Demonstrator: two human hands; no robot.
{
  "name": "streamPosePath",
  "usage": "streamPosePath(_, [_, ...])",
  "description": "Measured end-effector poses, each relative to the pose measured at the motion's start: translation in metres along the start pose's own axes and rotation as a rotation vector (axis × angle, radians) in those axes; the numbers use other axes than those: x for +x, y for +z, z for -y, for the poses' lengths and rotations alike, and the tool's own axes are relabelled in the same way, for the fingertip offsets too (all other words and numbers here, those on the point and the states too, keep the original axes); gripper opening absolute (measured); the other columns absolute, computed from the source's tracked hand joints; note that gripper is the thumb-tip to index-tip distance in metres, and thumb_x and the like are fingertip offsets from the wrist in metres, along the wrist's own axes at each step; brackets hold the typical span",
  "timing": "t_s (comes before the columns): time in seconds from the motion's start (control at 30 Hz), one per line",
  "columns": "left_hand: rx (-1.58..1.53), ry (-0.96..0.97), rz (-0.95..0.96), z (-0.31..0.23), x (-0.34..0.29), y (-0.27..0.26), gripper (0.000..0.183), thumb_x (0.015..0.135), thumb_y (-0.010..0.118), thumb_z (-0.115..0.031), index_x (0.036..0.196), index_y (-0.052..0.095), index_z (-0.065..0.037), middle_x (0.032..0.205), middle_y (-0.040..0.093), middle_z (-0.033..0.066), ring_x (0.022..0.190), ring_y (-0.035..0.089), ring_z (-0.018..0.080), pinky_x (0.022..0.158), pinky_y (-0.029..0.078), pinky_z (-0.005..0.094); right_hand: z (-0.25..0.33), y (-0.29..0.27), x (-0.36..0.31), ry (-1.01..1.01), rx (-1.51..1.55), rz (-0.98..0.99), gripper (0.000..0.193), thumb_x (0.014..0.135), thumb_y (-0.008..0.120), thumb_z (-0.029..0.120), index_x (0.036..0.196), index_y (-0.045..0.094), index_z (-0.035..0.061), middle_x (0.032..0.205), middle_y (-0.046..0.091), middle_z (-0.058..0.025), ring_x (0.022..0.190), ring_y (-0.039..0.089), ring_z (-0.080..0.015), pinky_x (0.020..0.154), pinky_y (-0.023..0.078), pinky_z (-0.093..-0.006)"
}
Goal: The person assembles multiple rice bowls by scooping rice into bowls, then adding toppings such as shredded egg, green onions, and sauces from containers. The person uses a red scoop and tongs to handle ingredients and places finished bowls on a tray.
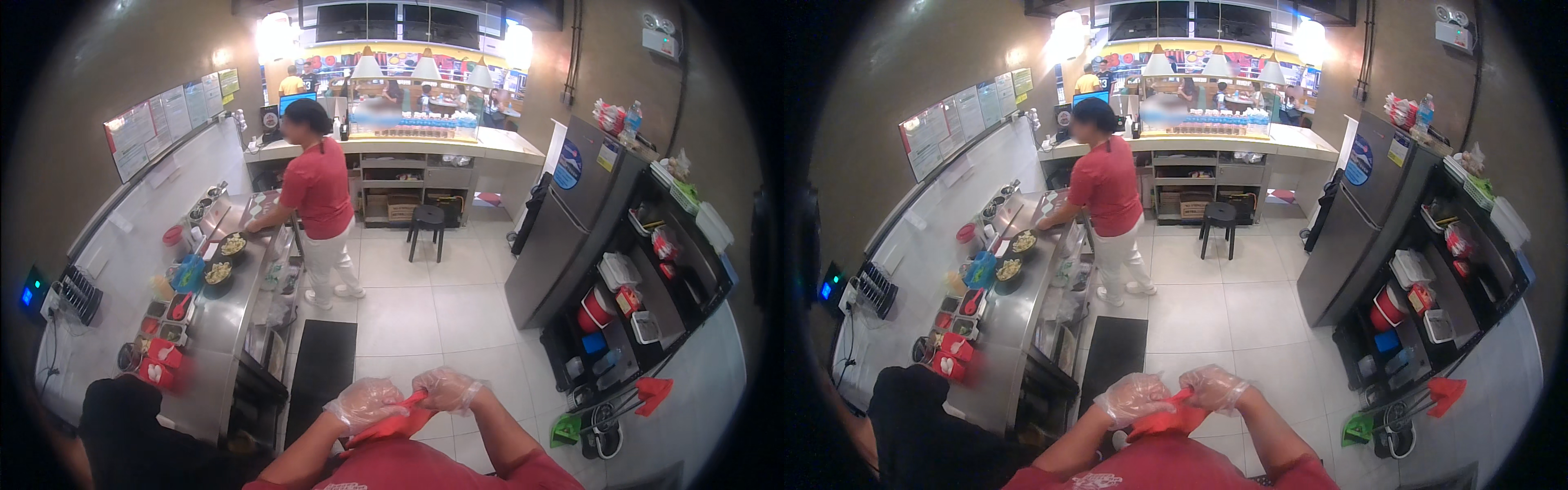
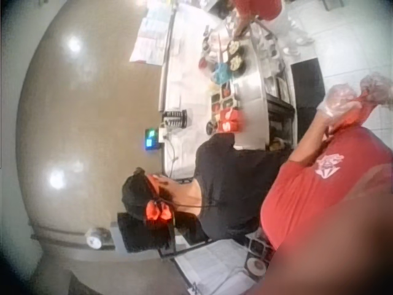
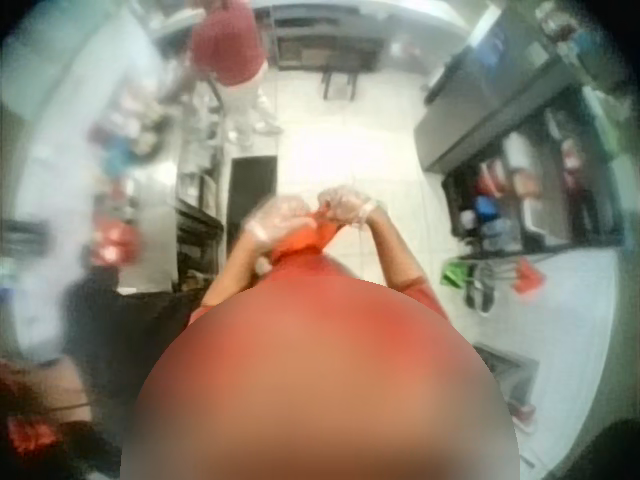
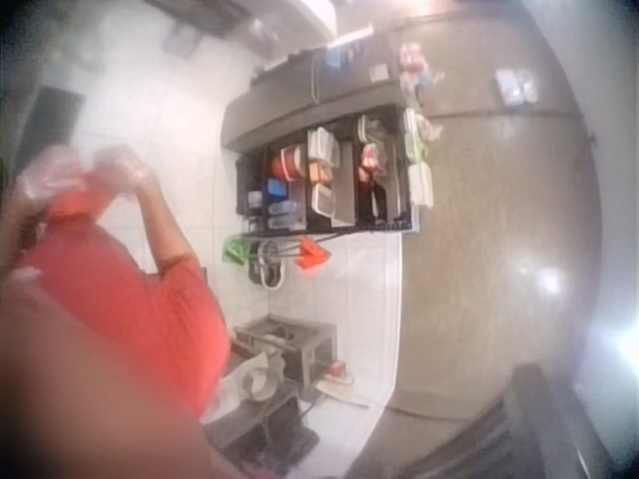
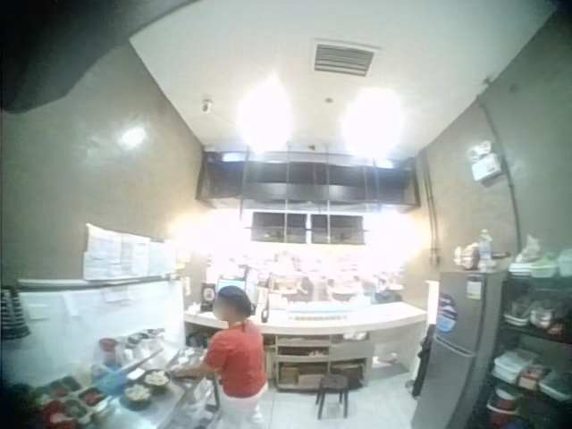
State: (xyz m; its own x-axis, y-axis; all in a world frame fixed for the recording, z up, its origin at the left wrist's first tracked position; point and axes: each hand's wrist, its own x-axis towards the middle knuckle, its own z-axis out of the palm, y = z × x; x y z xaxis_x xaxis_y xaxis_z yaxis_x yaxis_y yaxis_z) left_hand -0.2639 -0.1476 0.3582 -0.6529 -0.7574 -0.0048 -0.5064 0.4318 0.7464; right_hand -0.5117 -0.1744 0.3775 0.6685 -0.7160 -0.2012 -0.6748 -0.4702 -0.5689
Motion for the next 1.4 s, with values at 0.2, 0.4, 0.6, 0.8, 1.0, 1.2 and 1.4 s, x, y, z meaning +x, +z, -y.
streamPosePath(0.2, [-0.294,-0.002,-0.036,0.000,-0.005,0.015,0.022,0.093,0.070,-0.025,0.104,0.071,-0.006,0.086,0.067,0.0119,0.074,0.063,0.0303,0.074,0.052,0.0382,0.003,0.009,0.006,-0.042,0.198,-0.037,0.023,0.087,0.068,0.024,0.096,0.058,0.0053,0.088,0.069,-0.0172,0.084,0.067,-0.0373,0.073,0.051,-0.0457])
streamPosePath(0.4, [-0.089,-0.157,-0.094,-0.012,0.001,0.012,0.023,0.093,0.066,-0.022,0.109,0.070,-0.006,0.093,0.070,0.0138,0.074,0.065,0.0281,0.075,0.053,0.0369,0.028,-0.031,-0.013,0.315,0.590,0.212,0.013,0.092,0.064,0.015,0.091,0.054,0.0068,0.079,0.070,-0.0136,0.058,0.066,-0.0213,0.045,0.049,-0.0361])
streamPosePath(0.6, [-0.089,-0.283,0.245,0.035,0.003,0.044,0.033,0.092,0.069,-0.030,0.116,0.069,-0.008,0.098,0.071,0.0152,0.085,0.067,0.0306,0.082,0.052,0.0399,0.030,-0.049,-0.023,0.186,0.364,0.197,0.022,0.096,0.064,0.015,0.082,0.050,0.0059,0.065,0.066,-0.0058,0.049,0.063,-0.0145,0.039,0.045,-0.0312])
streamPosePath(0.8, [-0.231,-0.189,-0.026,0.095,0.011,0.116,0.036,0.089,0.073,-0.033,0.109,0.070,-0.003,0.101,0.073,0.0183,0.093,0.069,0.0367,0.086,0.053,0.0411,0.023,-0.051,-0.032,0.115,0.446,0.119,0.024,0.092,0.067,0.018,0.081,0.050,0.0055,0.068,0.065,-0.0105,0.053,0.061,-0.0208,0.048,0.046,-0.0353])
streamPosePath(1.0, [-0.363,-0.621,-0.072,0.183,-0.009,0.113,0.025,0.091,0.075,-0.029,0.097,0.072,-0.004,0.086,0.071,0.0120,0.080,0.064,0.0200,0.074,0.052,0.0374,-0.007,-0.083,-0.058,-0.032,0.055,-0.213,0.031,0.086,0.071,0.031,0.087,0.054,0.0053,0.076,0.060,-0.0162,0.078,0.062,-0.0365,0.074,0.048,-0.0468])
streamPosePath(1.2, [-0.698,-0.521,-0.487,0.222,-0.073,0.026,0.015,0.088,0.081,-0.015,0.089,0.067,-0.011,0.078,0.060,-0.0046,0.073,0.056,0.0075,0.063,0.047,0.0273,-0.042,-0.099,-0.095,0.126,-0.032,-0.330,0.022,0.085,0.069,0.023,0.093,0.056,0.0064,0.081,0.064,-0.0166,0.080,0.063,-0.0382,0.073,0.049,-0.0468])
streamPosePath(1.4, [-0.693,-0.246,-0.690,0.165,-0.090,-0.043,0.019,0.086,0.085,-0.017,0.093,0.073,-0.005,0.086,0.069,0.0001,0.078,0.063,0.0121,0.071,0.052,0.0291,-0.065,-0.082,-0.112,0.501,-0.006,-0.508,0.019,0.087,0.063,0.018,0.102,0.065,0.0067,0.095,0.071,-0.0182,0.091,0.068,-0.0387,0.082,0.053,-0.0467])
